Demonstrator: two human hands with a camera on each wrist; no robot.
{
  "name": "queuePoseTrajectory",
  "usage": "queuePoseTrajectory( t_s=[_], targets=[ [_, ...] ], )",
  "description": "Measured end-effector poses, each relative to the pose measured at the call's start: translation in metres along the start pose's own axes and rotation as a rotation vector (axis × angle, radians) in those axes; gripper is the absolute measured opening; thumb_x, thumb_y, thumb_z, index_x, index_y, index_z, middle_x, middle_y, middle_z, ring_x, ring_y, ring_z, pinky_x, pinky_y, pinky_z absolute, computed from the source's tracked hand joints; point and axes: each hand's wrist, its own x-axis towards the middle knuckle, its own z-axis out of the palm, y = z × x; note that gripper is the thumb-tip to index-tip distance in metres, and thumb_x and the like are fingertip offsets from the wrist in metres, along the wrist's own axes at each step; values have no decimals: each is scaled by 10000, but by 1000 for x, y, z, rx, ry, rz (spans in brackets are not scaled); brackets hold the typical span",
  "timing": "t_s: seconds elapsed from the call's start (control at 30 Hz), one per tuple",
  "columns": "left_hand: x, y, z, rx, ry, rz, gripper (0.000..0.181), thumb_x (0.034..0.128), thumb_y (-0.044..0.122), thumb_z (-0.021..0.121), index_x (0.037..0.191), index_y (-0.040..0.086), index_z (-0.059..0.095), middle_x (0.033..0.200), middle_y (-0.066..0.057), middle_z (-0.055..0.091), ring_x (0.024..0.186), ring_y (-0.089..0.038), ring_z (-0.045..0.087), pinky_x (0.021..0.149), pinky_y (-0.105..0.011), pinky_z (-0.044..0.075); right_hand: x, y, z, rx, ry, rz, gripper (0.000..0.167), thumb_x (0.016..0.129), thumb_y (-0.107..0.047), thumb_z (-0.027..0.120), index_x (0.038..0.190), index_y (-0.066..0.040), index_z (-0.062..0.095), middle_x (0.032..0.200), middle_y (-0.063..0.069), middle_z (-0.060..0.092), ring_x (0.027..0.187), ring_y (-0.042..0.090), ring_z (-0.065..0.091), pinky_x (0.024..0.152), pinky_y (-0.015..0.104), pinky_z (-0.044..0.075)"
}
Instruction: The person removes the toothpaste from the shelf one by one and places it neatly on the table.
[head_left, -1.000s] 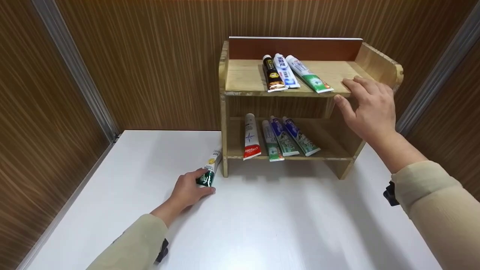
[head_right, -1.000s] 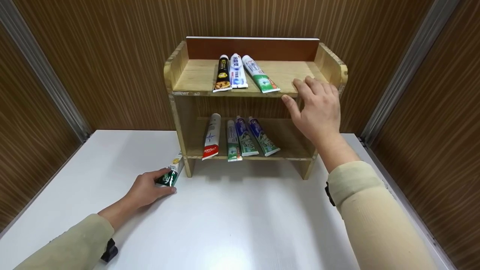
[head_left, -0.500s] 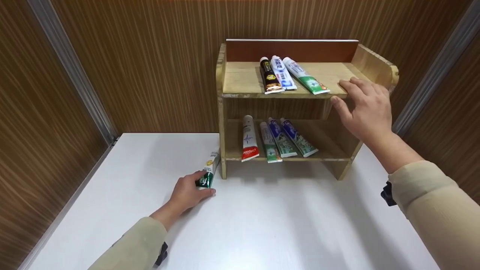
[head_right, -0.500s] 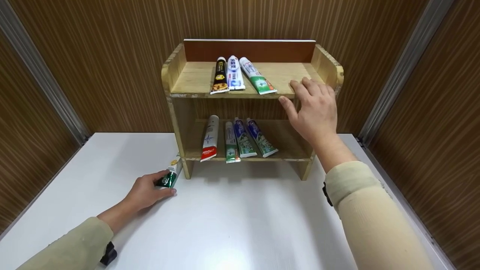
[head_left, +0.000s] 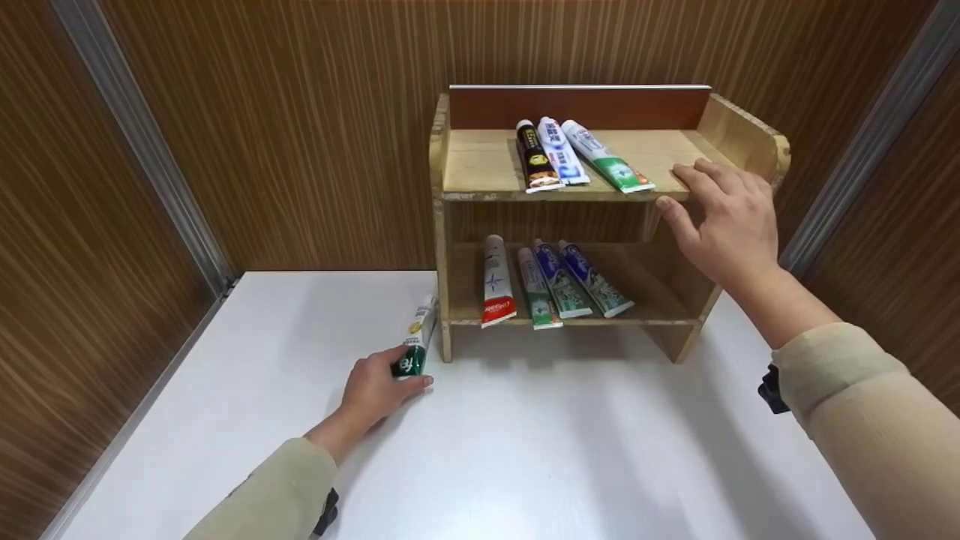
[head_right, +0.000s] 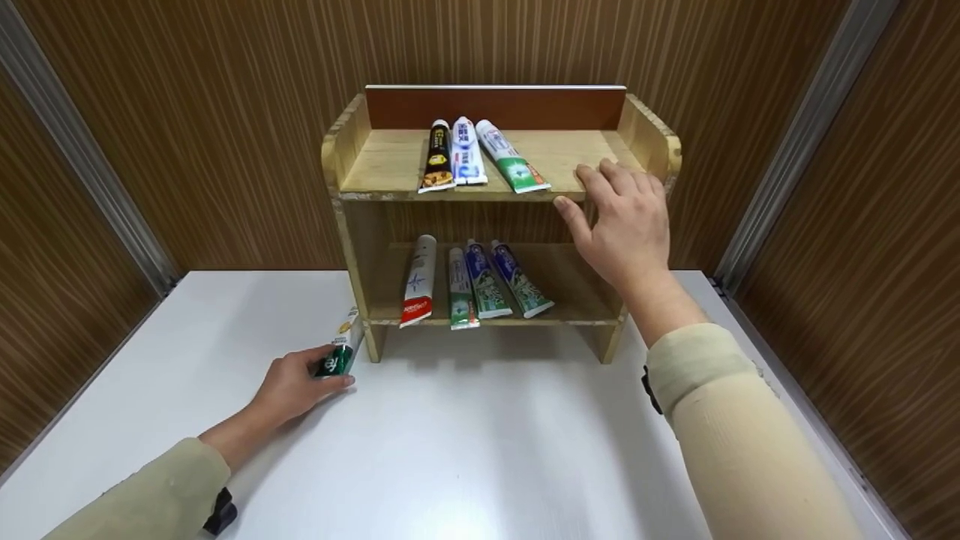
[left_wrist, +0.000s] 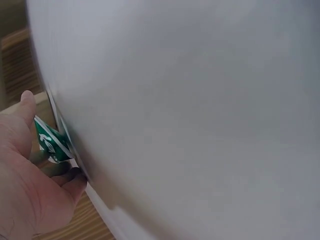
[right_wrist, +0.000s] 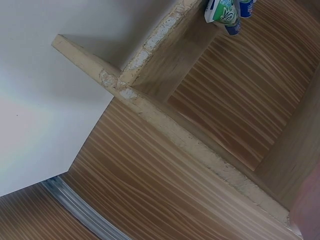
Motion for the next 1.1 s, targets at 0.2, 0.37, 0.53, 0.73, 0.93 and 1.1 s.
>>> queuePoseTrajectory(
  t_s=[0.2,0.37,0.53,0.73,0.93,1.1],
  targets=[
    [-2,-2,-5,-30,-18,-31,773,889,317,885,1517,3,560,1451,-210,630,1304,-334,602,1108,-511,480,-1,1,1,0,4,-3,497,1032,-436,649,1403,-107,678,1414,209,640,1355,431,545,1146,615,357],
    [-4,-4,-13,-27,-11,-46,780,885,321,888,1520,10,559,1478,-243,599,1374,-388,555,1157,-550,432,0,-1,0,-4,-1,-3,495,1033,-432,647,1409,-111,675,1412,205,641,1347,431,548,1144,615,357],
    [-8,-2,-26,-46,-8,-61,781,894,322,877,1535,24,546,1499,-266,569,1429,-415,497,1192,-562,392,0,-1,-1,-8,-15,9,500,1036,-438,640,1418,-117,668,1421,205,635,1352,432,541,1151,612,348],
    [-10,12,-48,-49,5,-41,788,911,329,866,1564,54,520,1585,-188,513,1500,-388,428,1217,-539,359,1,-1,-1,-12,-31,16,520,1043,-466,620,1434,-125,659,1435,199,627,1369,421,528,1163,606,340],
    [-14,34,-72,-40,49,51,791,911,338,866,1566,61,520,1613,-153,479,1503,-369,431,1204,-511,386,1,-2,-2,-13,-26,11,516,1043,-461,626,1426,-117,661,1424,206,629,1358,434,532,1157,611,343],
    [-21,57,-90,-33,76,98,792,914,335,864,1578,85,512,1613,-134,482,1505,-354,433,1193,-500,404,0,-3,-2,-18,-29,12,520,1041,-465,620,1424,-115,661,1429,216,625,1364,436,531,1166,607,341]
  ],
)
